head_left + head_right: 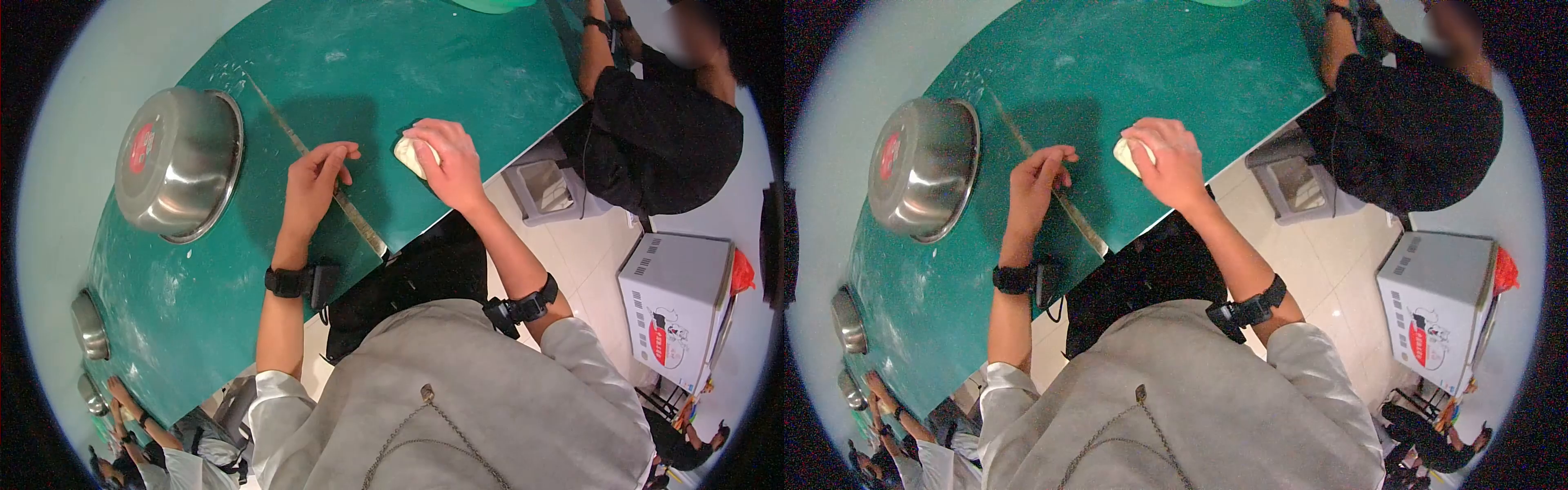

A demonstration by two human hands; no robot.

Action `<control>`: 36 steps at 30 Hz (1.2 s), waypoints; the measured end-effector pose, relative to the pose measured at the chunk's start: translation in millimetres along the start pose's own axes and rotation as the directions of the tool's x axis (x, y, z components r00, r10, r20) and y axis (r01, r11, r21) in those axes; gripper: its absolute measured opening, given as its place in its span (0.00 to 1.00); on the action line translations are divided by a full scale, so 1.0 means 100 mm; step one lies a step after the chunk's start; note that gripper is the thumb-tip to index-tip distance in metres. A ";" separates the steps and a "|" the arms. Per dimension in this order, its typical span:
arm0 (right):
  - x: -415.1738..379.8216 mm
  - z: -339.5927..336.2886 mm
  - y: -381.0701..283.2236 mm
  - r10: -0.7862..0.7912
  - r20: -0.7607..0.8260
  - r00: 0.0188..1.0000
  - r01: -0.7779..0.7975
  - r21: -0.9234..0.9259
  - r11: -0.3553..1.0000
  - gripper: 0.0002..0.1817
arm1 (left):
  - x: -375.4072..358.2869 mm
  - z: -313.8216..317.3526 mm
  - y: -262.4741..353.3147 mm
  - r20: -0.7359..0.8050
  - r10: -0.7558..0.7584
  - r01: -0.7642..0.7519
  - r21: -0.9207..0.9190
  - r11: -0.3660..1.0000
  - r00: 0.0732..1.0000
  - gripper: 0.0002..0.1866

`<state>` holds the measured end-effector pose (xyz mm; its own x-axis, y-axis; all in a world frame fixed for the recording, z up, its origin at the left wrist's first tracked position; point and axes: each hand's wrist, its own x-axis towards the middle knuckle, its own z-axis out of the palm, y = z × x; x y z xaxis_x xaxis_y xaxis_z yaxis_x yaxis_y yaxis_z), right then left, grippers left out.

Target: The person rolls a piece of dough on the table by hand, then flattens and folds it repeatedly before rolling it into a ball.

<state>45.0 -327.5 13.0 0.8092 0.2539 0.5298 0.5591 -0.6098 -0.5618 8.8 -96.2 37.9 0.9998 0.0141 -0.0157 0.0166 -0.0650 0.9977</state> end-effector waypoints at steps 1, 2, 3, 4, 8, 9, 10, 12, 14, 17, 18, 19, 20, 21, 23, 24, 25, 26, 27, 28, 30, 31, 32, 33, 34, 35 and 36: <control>0.00 0.00 0.00 -0.002 0.003 1.000 0.002 0.002 1.000 0.10 | -0.02 -0.01 0.02 -0.003 -0.037 0.037 -0.065 0.997 0.999 0.12; 0.00 0.00 0.00 -0.005 -0.004 1.000 0.005 -0.001 1.000 0.10 | -0.02 -0.03 0.02 -0.007 -0.037 0.037 -0.064 0.997 0.999 0.12; 0.00 0.01 0.00 -0.008 -0.010 1.000 0.008 -0.001 1.000 0.10 | -0.03 -0.05 0.03 -0.001 -0.042 0.041 -0.091 0.995 0.999 0.11; 0.00 0.01 -0.01 -0.010 -0.008 1.000 0.010 0.006 1.000 0.10 | -0.04 -0.07 0.03 0.008 -0.046 0.046 -0.118 0.992 0.999 0.11; 0.01 -0.01 -0.01 0.001 0.007 1.000 -0.001 -0.004 1.000 0.10 | -0.08 -0.16 0.00 -0.001 -0.032 0.032 -0.064 0.997 0.999 0.08; 0.00 -0.01 -0.01 0.004 0.007 1.000 -0.004 -0.004 1.000 0.10 | -0.11 -0.19 0.01 -0.049 -0.003 0.004 0.006 1.000 0.999 0.06; 0.00 -0.01 -0.02 0.003 0.007 1.000 -0.003 -0.003 1.000 0.10 | -0.14 -0.21 0.02 -0.093 0.028 -0.021 0.078 0.997 0.995 0.05; 0.01 -0.01 -0.01 -0.006 0.009 1.000 0.006 -0.003 1.000 0.11 | -0.16 -0.34 -0.05 -0.136 0.126 -0.113 0.096 0.989 0.983 0.05; 0.00 0.00 0.00 -0.012 0.005 1.000 0.012 -0.007 1.000 0.11 | -0.20 -0.46 -0.06 -0.175 0.224 -0.205 0.118 0.972 0.959 0.06; 0.00 0.00 0.00 -0.009 0.003 1.000 0.009 -0.011 1.000 0.10 | -0.27 -0.67 -0.07 -0.279 0.175 -0.131 0.168 0.977 0.944 0.08; 0.00 0.01 -0.01 0.000 0.006 1.000 0.000 -0.011 1.000 0.10 | -0.27 -0.72 -0.09 -0.280 0.177 -0.133 0.169 0.976 0.943 0.08; 0.00 0.01 -0.01 -0.002 0.008 1.000 0.002 -0.009 1.000 0.10 | -0.29 -0.77 -0.11 -0.286 0.166 -0.100 0.233 0.967 0.944 0.07; 0.00 0.02 0.00 0.000 0.006 1.000 0.000 -0.012 1.000 0.10 | -0.29 -0.81 -0.13 -0.293 0.155 -0.066 0.294 0.954 0.944 0.06; 0.00 0.02 0.00 0.001 0.004 1.000 -0.001 -0.016 1.000 0.10 | -0.28 -0.84 -0.16 -0.295 0.155 -0.065 0.293 0.954 0.943 0.06; 0.01 0.01 -0.02 0.006 0.012 1.000 -0.006 -0.016 1.000 0.10 | -0.25 -0.87 -0.21 -0.265 0.238 -0.132 0.362 0.923 0.934 0.05; 0.02 0.01 -0.02 0.011 0.019 1.000 -0.011 -0.016 1.000 0.10 | -0.24 -0.89 -0.23 -0.269 0.236 -0.131 0.356 0.925 0.934 0.05; 0.03 -0.01 -0.02 0.009 0.025 1.000 -0.008 -0.020 1.000 0.10 | -0.25 -0.90 -0.23 -0.253 0.194 -0.100 0.339 0.935 0.948 0.08; 0.02 -0.01 -0.02 0.013 0.028 1.000 -0.012 -0.023 1.000 0.10 | -0.26 -0.92 -0.23 -0.237 0.150 -0.067 0.324 0.944 0.960 0.11; 0.02 0.00 -0.02 0.018 0.030 0.999 -0.017 -0.025 1.000 0.10 | -0.26 -0.93 -0.24 -0.241 0.144 -0.061 0.320 0.945 0.960 0.11; 0.02 0.00 -0.01 0.017 0.037 0.999 -0.016 -0.025 1.000 0.10 | -0.26 -0.92 -0.22 -0.250 0.102 -0.026 0.289 0.957 0.963 0.12; 0.03 -0.01 0.00 0.014 0.046 0.999 -0.014 0.001 1.000 0.11 | -0.24 -0.91 -0.22 -0.262 0.057 0.012 0.255 0.967 0.963 0.12; 0.04 -0.02 -0.01 0.011 0.052 0.999 -0.012 0.004 1.000 0.11 | -0.24 -0.92 -0.21 -0.253 0.045 0.022 0.256 0.966 0.966 0.12; 0.04 -0.03 -0.02 0.010 0.054 0.998 -0.010 0.001 1.000 0.11 | -0.24 -0.92 -0.21 -0.244 0.032 0.033 0.259 0.965 0.969 0.13; 0.04 -0.03 -0.03 0.009 0.054 0.998 -0.009 -0.003 1.000 0.11 | -0.25 -0.91 -0.19 -0.250 0.030 0.037 0.259 0.965 0.968 0.13; 0.04 -0.02 -0.03 0.007 0.059 0.998 -0.007 0.001 1.000 0.11 | -0.26 -0.89 -0.15 -0.252 0.062 0.010 0.277 0.961 0.966 0.12; 0.04 -0.02 -0.03 0.003 0.056 0.998 -0.003 0.002 1.000 0.11 | -0.27 -0.88 -0.14 -0.253 0.096 -0.018 0.295 0.955 0.963 0.11; 0.04 -0.02 -0.03 0.000 0.052 0.999 0.000 0.001 1.000 0.11 | -0.28 -0.88 -0.14 -0.257 0.095 -0.016 0.295 0.955 0.962 0.11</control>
<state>46.6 -326.4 18.5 0.8173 0.2932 0.4960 0.5596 -0.6087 -0.5623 -20.3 -7.4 29.8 0.9598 0.2637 0.0966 0.0039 -0.3565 0.9343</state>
